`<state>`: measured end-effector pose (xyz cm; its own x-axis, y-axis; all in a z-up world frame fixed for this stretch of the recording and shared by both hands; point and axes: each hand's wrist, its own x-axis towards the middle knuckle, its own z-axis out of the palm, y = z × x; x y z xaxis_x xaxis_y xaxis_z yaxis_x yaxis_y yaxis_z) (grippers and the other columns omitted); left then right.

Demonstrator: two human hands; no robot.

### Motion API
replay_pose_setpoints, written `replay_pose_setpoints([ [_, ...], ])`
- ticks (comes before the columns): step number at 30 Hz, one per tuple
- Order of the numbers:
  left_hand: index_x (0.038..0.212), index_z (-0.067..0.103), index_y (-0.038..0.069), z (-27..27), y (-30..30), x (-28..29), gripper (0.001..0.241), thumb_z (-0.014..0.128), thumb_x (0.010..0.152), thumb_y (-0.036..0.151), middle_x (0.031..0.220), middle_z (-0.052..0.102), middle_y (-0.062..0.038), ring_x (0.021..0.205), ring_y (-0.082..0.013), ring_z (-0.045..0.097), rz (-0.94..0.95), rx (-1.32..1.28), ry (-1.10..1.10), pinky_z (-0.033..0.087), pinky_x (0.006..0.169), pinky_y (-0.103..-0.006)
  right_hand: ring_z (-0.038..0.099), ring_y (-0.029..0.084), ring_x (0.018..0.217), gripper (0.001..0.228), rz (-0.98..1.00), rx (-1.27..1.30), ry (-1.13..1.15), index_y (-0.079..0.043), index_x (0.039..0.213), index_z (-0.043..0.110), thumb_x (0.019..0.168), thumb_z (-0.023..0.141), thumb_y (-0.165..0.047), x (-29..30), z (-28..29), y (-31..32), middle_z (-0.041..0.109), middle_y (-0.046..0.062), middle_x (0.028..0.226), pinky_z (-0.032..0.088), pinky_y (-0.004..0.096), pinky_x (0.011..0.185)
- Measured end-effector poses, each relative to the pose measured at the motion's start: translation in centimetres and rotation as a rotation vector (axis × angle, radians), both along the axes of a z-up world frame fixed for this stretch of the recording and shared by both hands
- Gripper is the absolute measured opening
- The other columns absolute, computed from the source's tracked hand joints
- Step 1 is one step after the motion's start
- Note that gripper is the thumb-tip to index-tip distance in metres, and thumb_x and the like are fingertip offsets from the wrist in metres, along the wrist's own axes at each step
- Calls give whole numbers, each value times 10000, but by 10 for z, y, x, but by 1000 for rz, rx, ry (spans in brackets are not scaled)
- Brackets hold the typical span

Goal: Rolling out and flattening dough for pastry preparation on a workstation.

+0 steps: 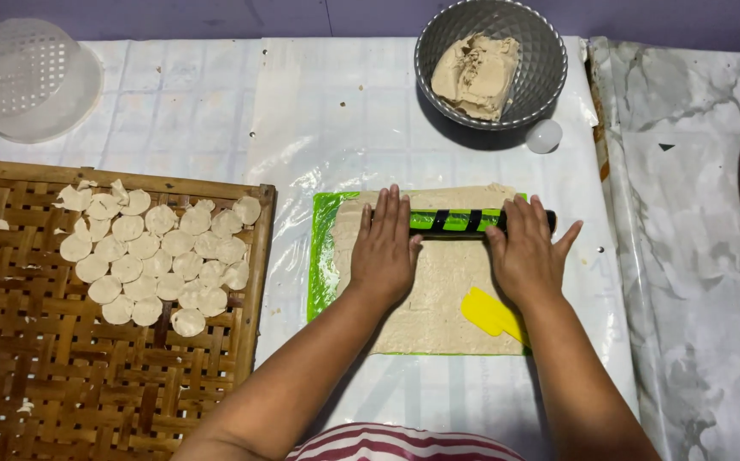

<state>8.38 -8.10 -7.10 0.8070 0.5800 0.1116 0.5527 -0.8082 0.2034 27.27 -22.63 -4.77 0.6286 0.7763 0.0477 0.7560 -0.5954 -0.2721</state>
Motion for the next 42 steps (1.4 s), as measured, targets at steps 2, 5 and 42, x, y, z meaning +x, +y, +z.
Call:
replay_pose_setpoints([
  [2,1603,197,-24,3,0,0,727,316,1062,446,1696,134,-200,1581,-321,84,2,-34,-32,45,1266,-485,244,264,1536,616,20,53,-75,-64,1499,462,1036,447,-469,2,-23,-2,406,108,1606,-74,721,1150],
  [5,1579,267,-24,7,15,16,715,337,1062,465,1674,209,-198,1568,-324,145,23,-48,-71,71,1269,-481,277,269,1533,639,39,85,-142,-34,1492,476,1043,436,-486,17,-28,15,421,124,1608,-57,708,1168],
  [42,1551,366,19,36,-35,-36,614,375,1066,396,1663,274,-183,1562,-313,197,-116,-57,-101,95,1259,-525,586,276,1234,481,349,-104,107,-142,1200,641,795,810,-339,1,42,-60,672,67,1193,282,524,1222],
])
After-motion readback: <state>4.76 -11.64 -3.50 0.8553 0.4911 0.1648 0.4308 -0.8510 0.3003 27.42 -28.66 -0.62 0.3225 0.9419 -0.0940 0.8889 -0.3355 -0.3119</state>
